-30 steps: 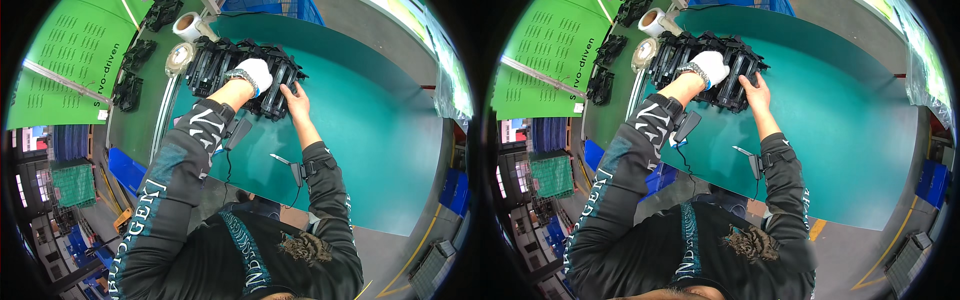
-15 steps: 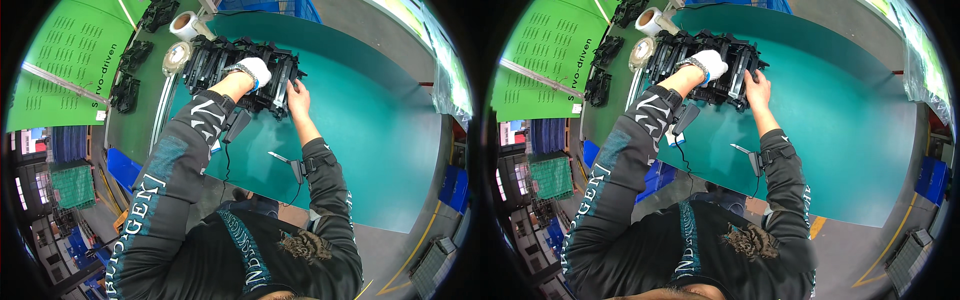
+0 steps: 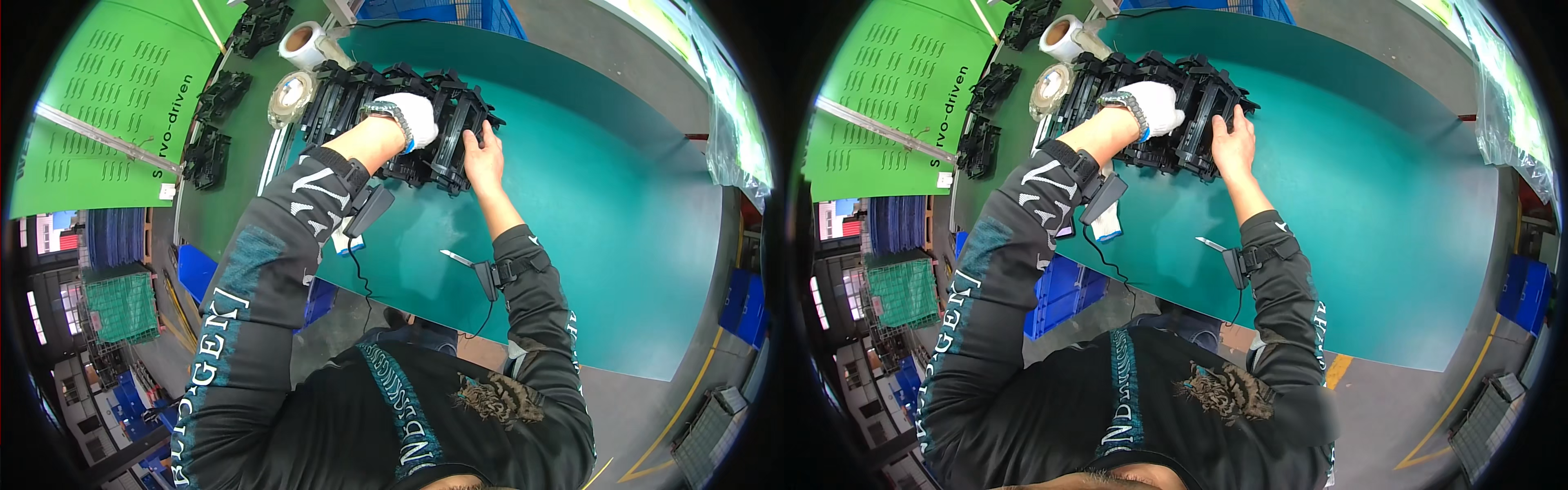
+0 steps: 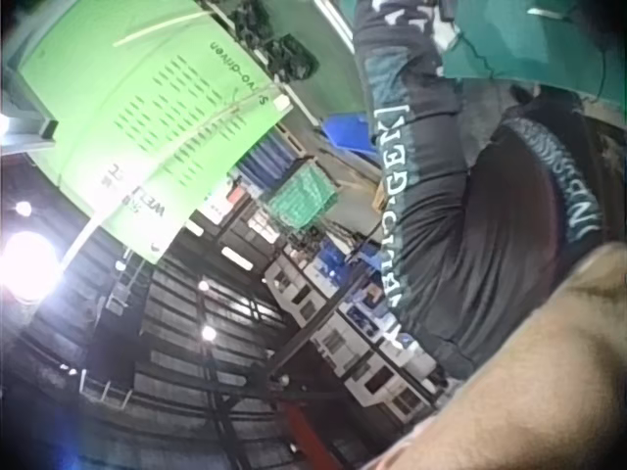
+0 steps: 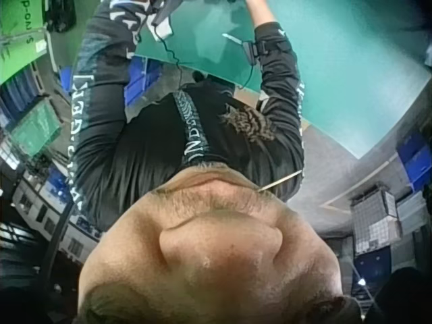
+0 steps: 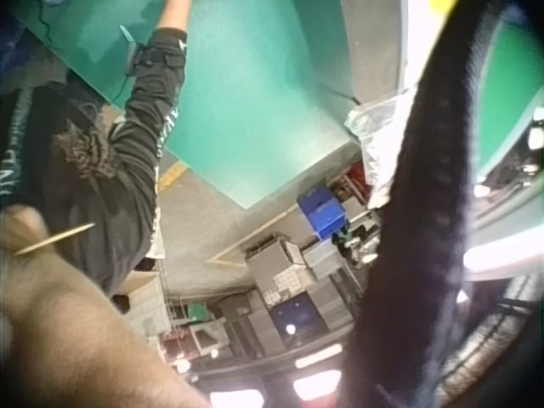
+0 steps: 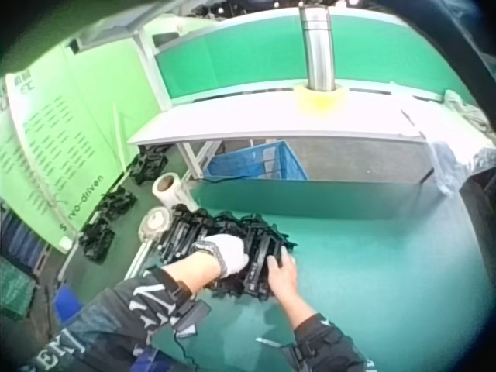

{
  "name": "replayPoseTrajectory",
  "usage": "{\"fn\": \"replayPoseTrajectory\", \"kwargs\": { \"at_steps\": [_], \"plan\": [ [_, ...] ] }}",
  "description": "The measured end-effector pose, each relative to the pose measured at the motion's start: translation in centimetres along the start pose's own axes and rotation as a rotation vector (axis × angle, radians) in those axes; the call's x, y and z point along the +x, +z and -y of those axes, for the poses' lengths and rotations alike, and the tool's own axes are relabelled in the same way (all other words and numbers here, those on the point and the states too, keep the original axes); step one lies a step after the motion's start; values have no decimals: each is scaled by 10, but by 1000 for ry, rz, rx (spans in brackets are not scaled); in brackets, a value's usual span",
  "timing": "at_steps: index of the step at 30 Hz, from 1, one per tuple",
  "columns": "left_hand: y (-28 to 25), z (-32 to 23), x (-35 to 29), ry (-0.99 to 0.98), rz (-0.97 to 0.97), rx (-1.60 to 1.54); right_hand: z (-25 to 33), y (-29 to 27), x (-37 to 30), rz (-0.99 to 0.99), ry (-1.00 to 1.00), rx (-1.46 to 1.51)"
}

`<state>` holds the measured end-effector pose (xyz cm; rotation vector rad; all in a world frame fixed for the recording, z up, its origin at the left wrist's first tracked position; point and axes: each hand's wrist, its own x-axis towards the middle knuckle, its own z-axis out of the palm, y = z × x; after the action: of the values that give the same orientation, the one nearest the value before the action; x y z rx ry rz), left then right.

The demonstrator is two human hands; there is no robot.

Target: Assembling and inspecting plastic components at a factory workbench and moving them into a storage box.

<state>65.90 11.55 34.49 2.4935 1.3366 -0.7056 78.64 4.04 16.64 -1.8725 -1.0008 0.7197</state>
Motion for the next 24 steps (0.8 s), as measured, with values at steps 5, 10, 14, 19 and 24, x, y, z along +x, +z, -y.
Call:
{"fn": "replayPoseTrajectory", "kwargs": {
  "at_steps": [5, 10, 14, 19, 24],
  "plan": [
    [10, 17, -18, 22, -149, -30, -15, -10, 1, 1, -3, 196],
    [34, 39, -94, 43, -370, -415, -16, -35, -24, -113, -96, 427],
    [97, 69, -186, -133, -408, -618, 116, -104, -85, -17, -1021, 197],
    [185, 103, -263, -519, -287, -916, 251, -136, -168, 575, -1913, 806],
    [192, 107, -321, -778, -315, -1097, 259, -117, -238, 98, -1993, 1157]
  ]
}}
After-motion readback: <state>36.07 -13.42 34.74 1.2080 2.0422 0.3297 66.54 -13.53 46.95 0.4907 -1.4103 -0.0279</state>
